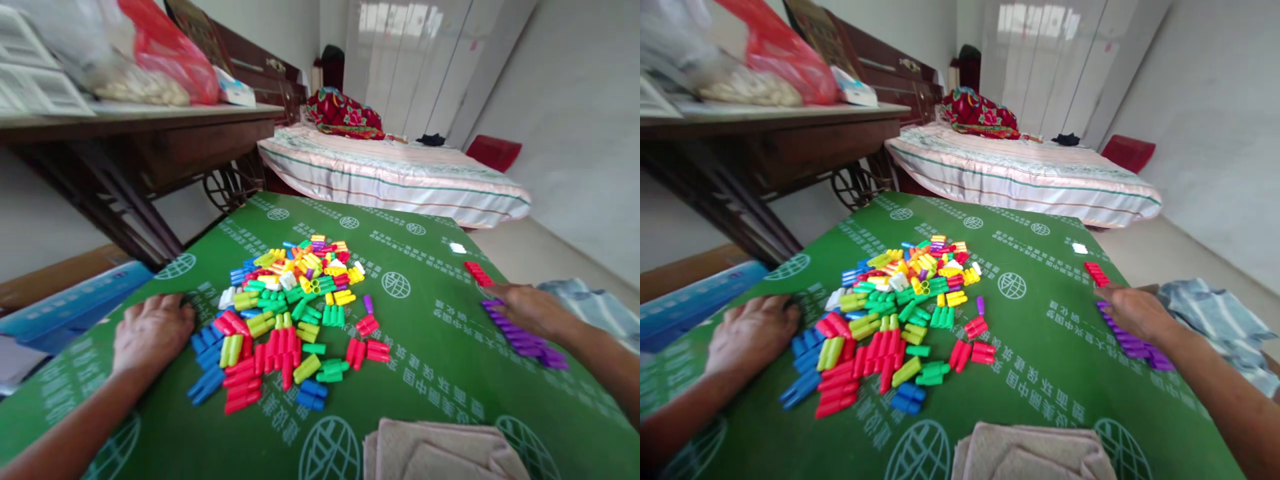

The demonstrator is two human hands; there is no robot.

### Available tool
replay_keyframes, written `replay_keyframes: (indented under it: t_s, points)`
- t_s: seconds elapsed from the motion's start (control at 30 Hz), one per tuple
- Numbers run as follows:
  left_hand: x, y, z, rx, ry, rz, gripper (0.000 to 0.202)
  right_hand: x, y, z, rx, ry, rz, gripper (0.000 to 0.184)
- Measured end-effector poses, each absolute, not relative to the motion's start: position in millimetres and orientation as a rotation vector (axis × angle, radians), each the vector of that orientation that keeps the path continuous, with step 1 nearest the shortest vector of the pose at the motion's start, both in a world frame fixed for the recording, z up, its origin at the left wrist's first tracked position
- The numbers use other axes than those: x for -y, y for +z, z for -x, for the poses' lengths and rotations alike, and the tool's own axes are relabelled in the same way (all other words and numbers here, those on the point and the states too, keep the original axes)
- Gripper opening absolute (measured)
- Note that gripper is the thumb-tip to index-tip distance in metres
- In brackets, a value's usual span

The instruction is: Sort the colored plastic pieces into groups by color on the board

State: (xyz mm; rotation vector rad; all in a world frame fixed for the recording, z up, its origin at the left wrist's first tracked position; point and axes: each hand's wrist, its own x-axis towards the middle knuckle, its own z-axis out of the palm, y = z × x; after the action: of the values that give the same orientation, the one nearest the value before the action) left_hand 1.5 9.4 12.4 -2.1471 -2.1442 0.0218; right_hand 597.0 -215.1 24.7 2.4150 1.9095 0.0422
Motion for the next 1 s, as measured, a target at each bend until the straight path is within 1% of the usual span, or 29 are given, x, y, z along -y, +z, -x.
replay_keyframes:
  t_s: [0.1, 0.17, 0.3, 0.43, 0.67, 0.8, 1.0]
  points:
    - [-5, 13, -3, 2.127, -0.029, 2.156, 0.057, 182, 35, -544, -2.027, 0.043, -2.281, 0.038]
    - [-3, 13, -3, 2.125, -0.064, 2.157, 0.055, 156, 40, -509, -2.163, 0.013, -2.209, 0.039]
    - [0, 13, -1, 2.125, -0.141, 2.151, 0.054, 96, 53, -444, -2.391, -0.1, -2.066, 0.033]
    - [2, 11, 0, 2.1, -0.17, 2.148, 0.052, 29, 63, -388, -2.485, -0.079, -2.03, 0.027]
    - [1, 0, 6, 2.056, -0.209, 2.098, 0.044, -60, 49, -329, -2.265, -0.151, -2.208, 0.028]
    - [1, -5, 9, 2.016, -0.217, 2.084, 0.041, -83, 39, -316, -2.138, -0.218, -2.243, 0.027]
    - [2, -7, 9, 2.014, -0.208, 2.079, 0.041, -97, 31, -314, -2.077, -0.306, -2.297, 0.02]
